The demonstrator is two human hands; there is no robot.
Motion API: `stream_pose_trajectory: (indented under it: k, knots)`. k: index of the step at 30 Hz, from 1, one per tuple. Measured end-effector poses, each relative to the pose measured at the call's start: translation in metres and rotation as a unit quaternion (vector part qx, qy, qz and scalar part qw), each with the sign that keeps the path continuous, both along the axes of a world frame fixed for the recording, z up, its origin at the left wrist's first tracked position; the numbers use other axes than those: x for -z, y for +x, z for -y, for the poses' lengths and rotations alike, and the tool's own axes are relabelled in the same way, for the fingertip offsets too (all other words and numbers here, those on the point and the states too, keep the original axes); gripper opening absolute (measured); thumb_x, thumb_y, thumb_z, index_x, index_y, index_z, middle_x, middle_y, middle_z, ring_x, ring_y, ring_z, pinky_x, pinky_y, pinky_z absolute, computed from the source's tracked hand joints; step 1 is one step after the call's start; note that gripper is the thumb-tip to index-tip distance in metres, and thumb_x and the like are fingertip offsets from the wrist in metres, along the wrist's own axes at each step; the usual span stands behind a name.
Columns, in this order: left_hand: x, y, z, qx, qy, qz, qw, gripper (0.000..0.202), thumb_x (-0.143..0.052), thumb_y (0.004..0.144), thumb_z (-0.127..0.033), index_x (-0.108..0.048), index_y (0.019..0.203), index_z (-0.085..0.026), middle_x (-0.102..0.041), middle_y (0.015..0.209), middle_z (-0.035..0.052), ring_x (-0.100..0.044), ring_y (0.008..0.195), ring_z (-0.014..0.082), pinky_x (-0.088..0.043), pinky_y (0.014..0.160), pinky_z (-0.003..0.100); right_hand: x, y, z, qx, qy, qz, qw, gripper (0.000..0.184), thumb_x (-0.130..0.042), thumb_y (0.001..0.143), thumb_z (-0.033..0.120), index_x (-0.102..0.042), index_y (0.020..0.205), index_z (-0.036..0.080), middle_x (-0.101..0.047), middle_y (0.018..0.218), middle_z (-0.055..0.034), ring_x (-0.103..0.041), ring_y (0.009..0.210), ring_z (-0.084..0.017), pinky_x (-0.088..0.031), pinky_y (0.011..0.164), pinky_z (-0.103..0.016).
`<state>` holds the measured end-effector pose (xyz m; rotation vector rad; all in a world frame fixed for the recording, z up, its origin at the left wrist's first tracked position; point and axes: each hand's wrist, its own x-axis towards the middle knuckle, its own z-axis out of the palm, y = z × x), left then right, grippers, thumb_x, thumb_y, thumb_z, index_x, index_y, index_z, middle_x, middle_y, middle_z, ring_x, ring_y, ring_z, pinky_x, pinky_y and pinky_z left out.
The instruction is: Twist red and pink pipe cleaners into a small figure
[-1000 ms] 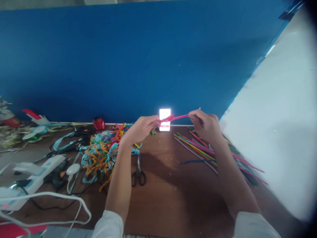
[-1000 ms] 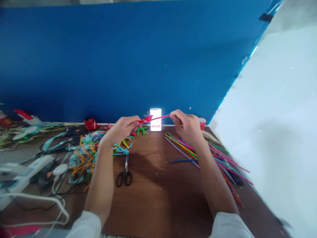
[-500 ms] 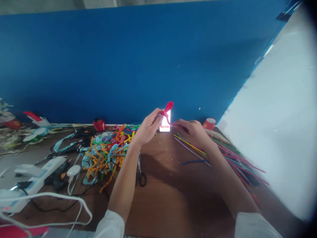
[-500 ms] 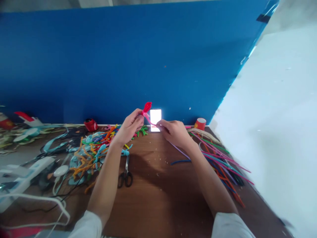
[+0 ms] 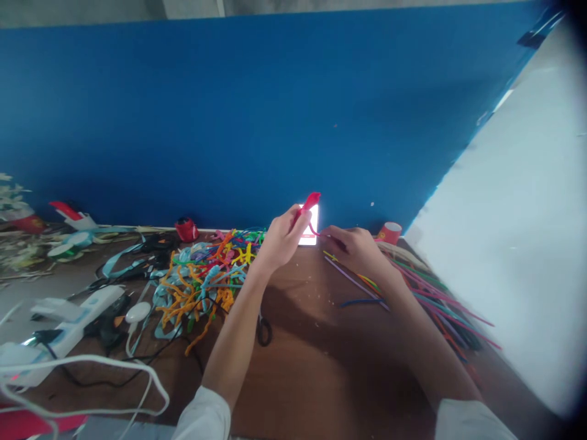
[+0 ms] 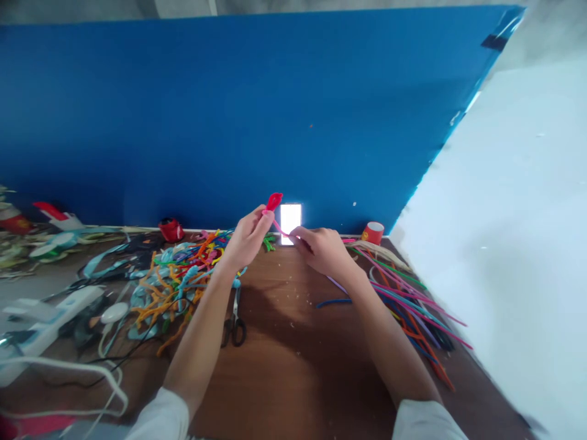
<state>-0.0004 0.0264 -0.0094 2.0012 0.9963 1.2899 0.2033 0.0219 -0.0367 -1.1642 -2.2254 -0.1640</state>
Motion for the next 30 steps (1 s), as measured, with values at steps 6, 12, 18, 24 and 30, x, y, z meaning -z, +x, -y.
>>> stream_pose_trajectory:
  k: [6, 12, 18, 24, 30]
  knots:
    - [0.007, 0.007, -0.002, 0.034, -0.034, 0.112, 0.993, 0.044, -0.033, 0.099, -0.053, -0.041, 0.072, -0.020, -0.033, 0.064, -0.0026, -0.027, 0.056, 0.0106, -0.022, 0.053, 0.027, -0.001, -0.001, -0.001, -0.013, -0.021, -0.026, 0.999, 0.024, -0.048, 0.096, 0.029, -0.070, 0.095, 0.020, -0.061, 0.060, -0.0005, -0.049, 0.051, -0.012, -0.028, 0.055, -0.026]
    - [0.006, 0.000, -0.002, 0.161, -0.100, 0.156, 0.969, 0.048, -0.039, 0.097, -0.048, -0.031, 0.059, -0.020, -0.021, 0.055, -0.0056, -0.017, 0.049, 0.0083, -0.015, 0.050, 0.028, -0.004, 0.014, -0.004, -0.031, -0.010, -0.098, 0.995, 0.024, -0.048, 0.096, 0.031, -0.068, 0.092, 0.019, -0.061, 0.062, 0.0009, -0.046, 0.053, -0.011, -0.031, 0.055, -0.025]
    - [0.003, 0.003, 0.004, 0.257, -0.105, -0.152, 0.949, 0.044, -0.038, 0.096, -0.038, -0.035, 0.057, -0.018, -0.034, 0.055, -0.0027, -0.028, 0.053, 0.0090, -0.022, 0.054, 0.028, -0.006, 0.028, -0.007, 0.032, 0.091, -0.109, 0.989, 0.025, -0.050, 0.095, 0.030, -0.072, 0.087, 0.020, -0.066, 0.062, 0.0003, -0.051, 0.051, -0.011, -0.034, 0.056, -0.025]
    - [0.029, 0.023, -0.013, 0.007, -0.006, -0.339, 0.941, 0.039, -0.036, 0.096, -0.036, -0.049, 0.065, -0.017, -0.053, 0.065, 0.0040, -0.043, 0.059, 0.0123, -0.029, 0.059, 0.028, -0.013, 0.003, 0.021, -0.001, 0.055, -0.097, 0.994, 0.020, -0.051, 0.092, 0.023, -0.069, 0.082, 0.020, -0.067, 0.064, -0.0006, -0.054, 0.054, -0.011, -0.033, 0.057, -0.026]
    - [0.023, 0.014, -0.024, 0.022, -0.071, 0.024, 0.997, 0.036, -0.036, 0.098, -0.036, -0.036, 0.066, -0.020, -0.031, 0.058, -0.0040, -0.028, 0.051, 0.0087, -0.023, 0.050, 0.023, -0.021, -0.013, 0.044, -0.072, -0.030, -0.092, 0.993, 0.017, -0.051, 0.091, 0.019, -0.067, 0.083, 0.019, -0.064, 0.066, -0.0007, -0.051, 0.057, -0.011, -0.032, 0.058, -0.026]
